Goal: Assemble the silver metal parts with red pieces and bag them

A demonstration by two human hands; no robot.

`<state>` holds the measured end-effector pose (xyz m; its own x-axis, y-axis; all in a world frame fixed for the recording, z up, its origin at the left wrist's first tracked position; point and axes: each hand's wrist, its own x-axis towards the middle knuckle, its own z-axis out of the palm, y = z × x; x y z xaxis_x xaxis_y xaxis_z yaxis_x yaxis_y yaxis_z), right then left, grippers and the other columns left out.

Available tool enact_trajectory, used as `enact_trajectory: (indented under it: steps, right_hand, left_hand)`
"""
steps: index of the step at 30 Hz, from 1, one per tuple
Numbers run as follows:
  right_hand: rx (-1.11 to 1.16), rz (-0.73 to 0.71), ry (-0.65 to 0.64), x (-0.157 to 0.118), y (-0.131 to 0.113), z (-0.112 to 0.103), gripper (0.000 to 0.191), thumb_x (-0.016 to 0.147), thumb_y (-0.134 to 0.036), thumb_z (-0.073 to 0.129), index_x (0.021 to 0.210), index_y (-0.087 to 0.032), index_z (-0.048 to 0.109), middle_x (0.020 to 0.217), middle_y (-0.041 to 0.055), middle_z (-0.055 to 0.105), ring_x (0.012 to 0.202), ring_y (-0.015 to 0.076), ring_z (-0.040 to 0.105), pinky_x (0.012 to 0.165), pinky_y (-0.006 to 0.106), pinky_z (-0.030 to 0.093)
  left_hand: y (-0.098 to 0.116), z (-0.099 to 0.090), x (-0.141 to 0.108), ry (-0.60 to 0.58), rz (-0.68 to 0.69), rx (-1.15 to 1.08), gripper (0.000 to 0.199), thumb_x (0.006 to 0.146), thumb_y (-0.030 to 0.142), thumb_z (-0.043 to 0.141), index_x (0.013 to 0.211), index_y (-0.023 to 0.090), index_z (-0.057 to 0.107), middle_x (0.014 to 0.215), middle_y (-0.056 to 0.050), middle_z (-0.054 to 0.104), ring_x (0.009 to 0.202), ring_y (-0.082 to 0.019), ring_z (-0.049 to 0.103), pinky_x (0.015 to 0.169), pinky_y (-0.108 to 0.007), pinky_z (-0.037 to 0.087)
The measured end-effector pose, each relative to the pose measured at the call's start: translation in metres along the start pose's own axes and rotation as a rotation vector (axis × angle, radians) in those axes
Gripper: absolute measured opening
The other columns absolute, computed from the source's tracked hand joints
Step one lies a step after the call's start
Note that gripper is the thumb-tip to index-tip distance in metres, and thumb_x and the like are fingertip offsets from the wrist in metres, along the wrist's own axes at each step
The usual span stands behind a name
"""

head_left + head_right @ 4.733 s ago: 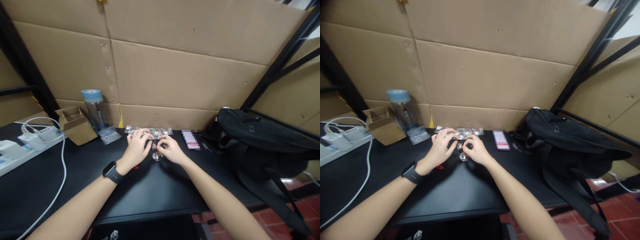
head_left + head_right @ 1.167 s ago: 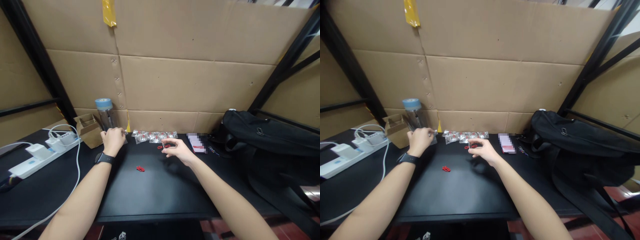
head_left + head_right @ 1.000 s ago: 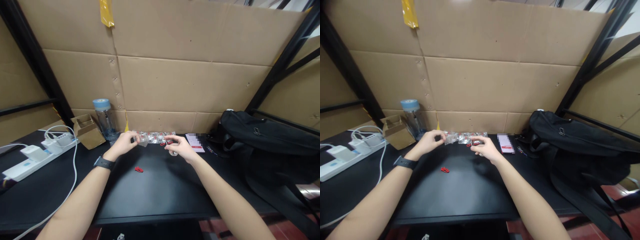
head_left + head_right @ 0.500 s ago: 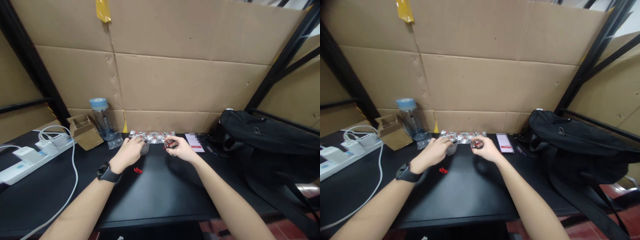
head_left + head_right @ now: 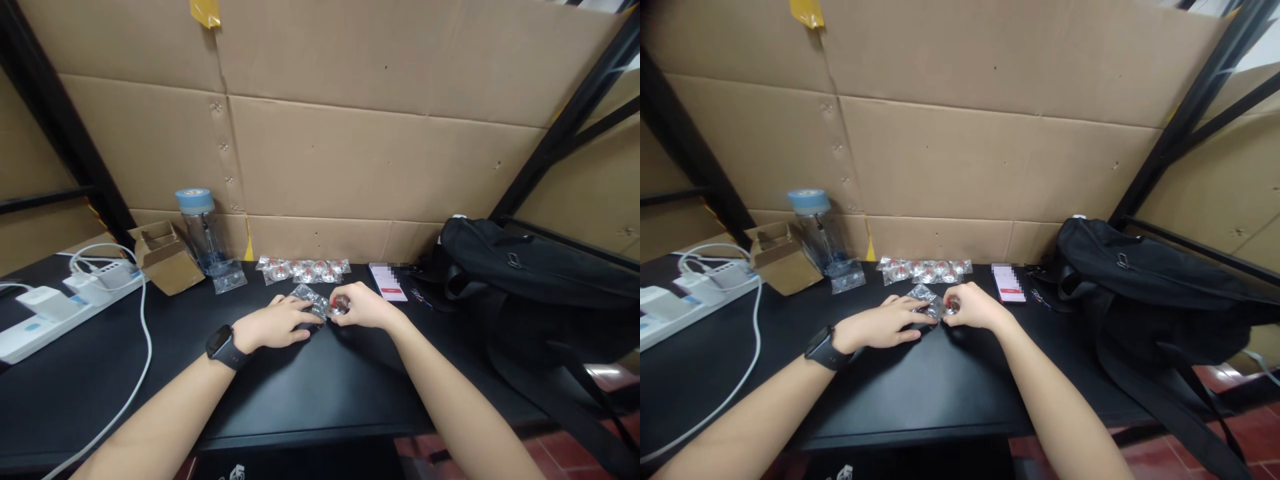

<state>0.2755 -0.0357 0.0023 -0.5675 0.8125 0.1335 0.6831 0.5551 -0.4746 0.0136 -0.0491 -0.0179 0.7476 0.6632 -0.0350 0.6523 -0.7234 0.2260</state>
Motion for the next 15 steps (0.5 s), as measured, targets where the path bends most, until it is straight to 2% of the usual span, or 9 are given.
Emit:
enact_trajectory:
  steps: [6,9,12,15]
  right_hand:
    - [-0.102,0.028,-0.062,0.002,0.005,0.007,0.023,0.068,-0.033,0.081,0.086,-0.019,0.075,0.074,0.002,0.071,0.07,0.0177,0.064,0.065,0.024,0.045]
    - [-0.113,-0.013,-0.039,0.006,0.006,0.011,0.023,0.071,-0.033,0.081,0.087,-0.018,0.076,0.077,0.0029,0.072,0.071,0.0171,0.064,0.067,0.025,0.046]
    - [-0.098,-0.052,-0.008,0.008,0.005,0.013,0.026,0.072,-0.035,0.083,0.09,-0.017,0.077,0.084,0.0045,0.071,0.073,0.0169,0.065,0.069,0.025,0.047]
    - [-0.017,-0.051,-0.052,0.007,0.004,0.012,0.026,0.075,-0.035,0.082,0.093,-0.017,0.078,0.086,0.0045,0.071,0.069,0.0149,0.064,0.064,0.024,0.048]
  left_hand:
    - [0.004,0.003,0.001,-0.023,0.036,-0.033,0.046,0.094,0.035,0.059,0.138,0.05,0.055,0.161,-0.001,0.039,0.144,-0.036,0.038,0.112,-0.059,0.03]
    - [0.003,0.005,0.001,-0.018,0.062,-0.023,0.049,0.094,0.035,0.06,0.14,0.052,0.053,0.162,0.0,0.037,0.145,-0.036,0.037,0.113,-0.059,0.029]
    - [0.002,0.005,0.002,-0.018,0.068,-0.018,0.049,0.094,0.035,0.059,0.14,0.052,0.053,0.162,0.0,0.037,0.145,-0.035,0.037,0.113,-0.059,0.029]
    - [0.002,0.004,0.002,-0.013,0.061,-0.01,0.047,0.094,0.034,0.059,0.138,0.05,0.056,0.162,-0.001,0.037,0.145,-0.035,0.038,0.113,-0.058,0.03]
